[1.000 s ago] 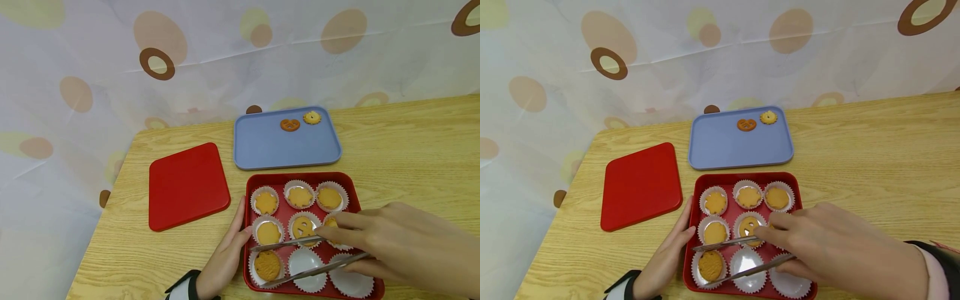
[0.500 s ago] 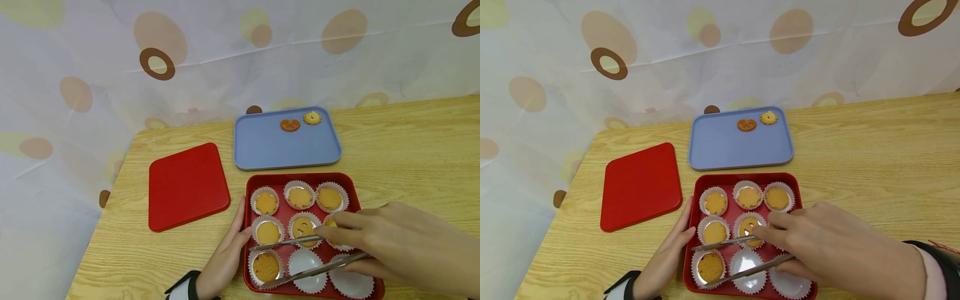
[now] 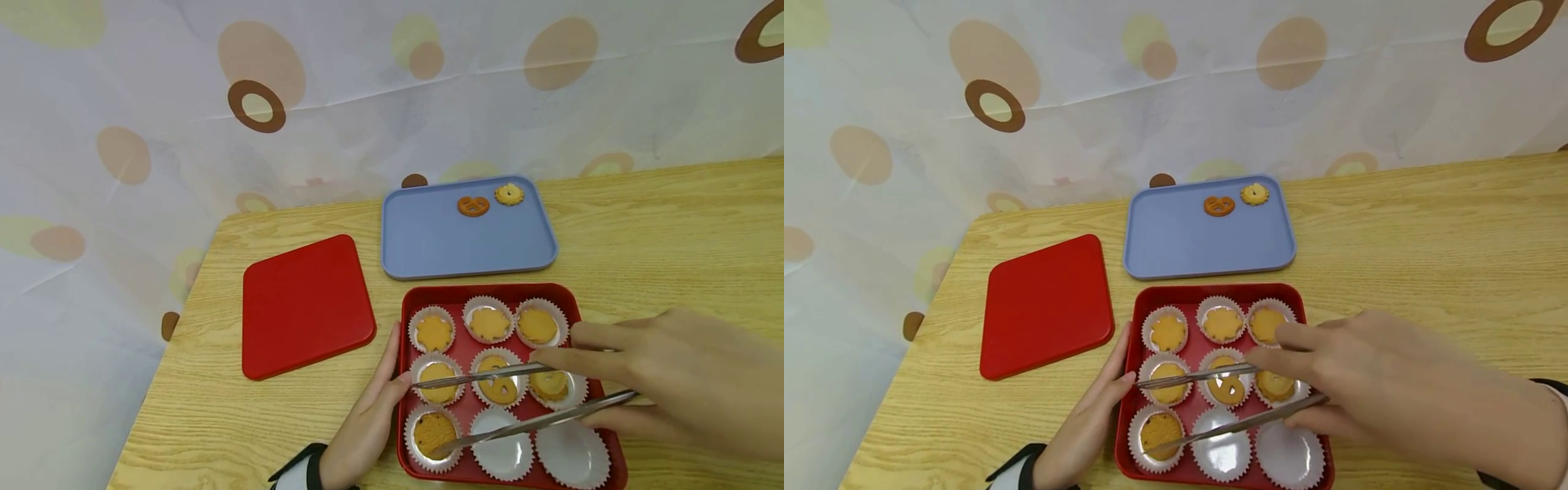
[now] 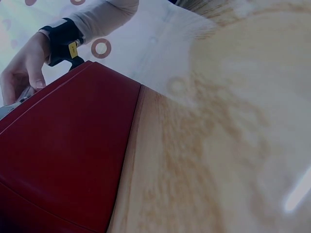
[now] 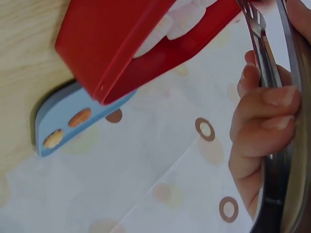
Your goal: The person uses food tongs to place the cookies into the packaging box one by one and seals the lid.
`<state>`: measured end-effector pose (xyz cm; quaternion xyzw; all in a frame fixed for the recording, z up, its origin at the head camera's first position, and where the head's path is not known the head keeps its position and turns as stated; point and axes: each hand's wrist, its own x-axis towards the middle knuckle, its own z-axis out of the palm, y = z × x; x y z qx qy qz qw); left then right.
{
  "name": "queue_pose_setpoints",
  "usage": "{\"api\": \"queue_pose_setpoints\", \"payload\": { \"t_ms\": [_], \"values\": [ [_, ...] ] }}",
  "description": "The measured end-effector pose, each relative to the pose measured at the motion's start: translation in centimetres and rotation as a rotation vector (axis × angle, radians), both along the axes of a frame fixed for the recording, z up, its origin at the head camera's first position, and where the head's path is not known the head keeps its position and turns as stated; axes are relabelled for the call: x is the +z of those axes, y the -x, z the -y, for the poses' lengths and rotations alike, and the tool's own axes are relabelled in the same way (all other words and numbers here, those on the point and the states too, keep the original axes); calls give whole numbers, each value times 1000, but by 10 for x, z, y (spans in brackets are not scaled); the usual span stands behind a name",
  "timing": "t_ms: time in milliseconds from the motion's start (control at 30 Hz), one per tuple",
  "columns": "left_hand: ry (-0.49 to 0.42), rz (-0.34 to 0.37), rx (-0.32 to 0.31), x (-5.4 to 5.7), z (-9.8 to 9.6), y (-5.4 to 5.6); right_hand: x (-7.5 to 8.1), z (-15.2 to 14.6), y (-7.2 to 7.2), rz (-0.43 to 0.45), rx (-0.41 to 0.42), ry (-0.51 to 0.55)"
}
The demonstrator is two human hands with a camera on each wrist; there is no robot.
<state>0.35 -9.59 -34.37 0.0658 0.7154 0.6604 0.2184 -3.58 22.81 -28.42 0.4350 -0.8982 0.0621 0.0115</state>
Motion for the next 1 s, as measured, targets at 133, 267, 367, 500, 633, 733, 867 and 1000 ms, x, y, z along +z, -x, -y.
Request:
{"api": "queue_pose_setpoints", "payload": {
  "t_ms": [133, 267, 367, 500, 633, 733, 867, 1000],
  "values": [
    [15, -2, 8, 0, 0, 0, 8, -6, 10, 6, 10, 55],
    [4, -1, 2, 0, 0, 0, 18, -10, 22, -53, 8, 117],
    [-5, 3, -5, -1, 1, 0, 21, -13, 30, -94, -31, 114],
    [-7, -1, -6, -1, 0, 0, 22, -17, 40, -130, -50, 122],
    [-19, -19, -12, 1, 0, 1, 24, -20, 49, -142, -94, 130],
    [-23, -30, -15, 1, 0, 1, 24, -22, 57, -130, -154, 120],
    [-22, -30, -16, 1, 0, 1, 25, -27, 69, -87, -225, 105],
    [-19, -20, -13, 0, 0, 1, 27, -30, 82, -62, -284, 72]
  ]
}}
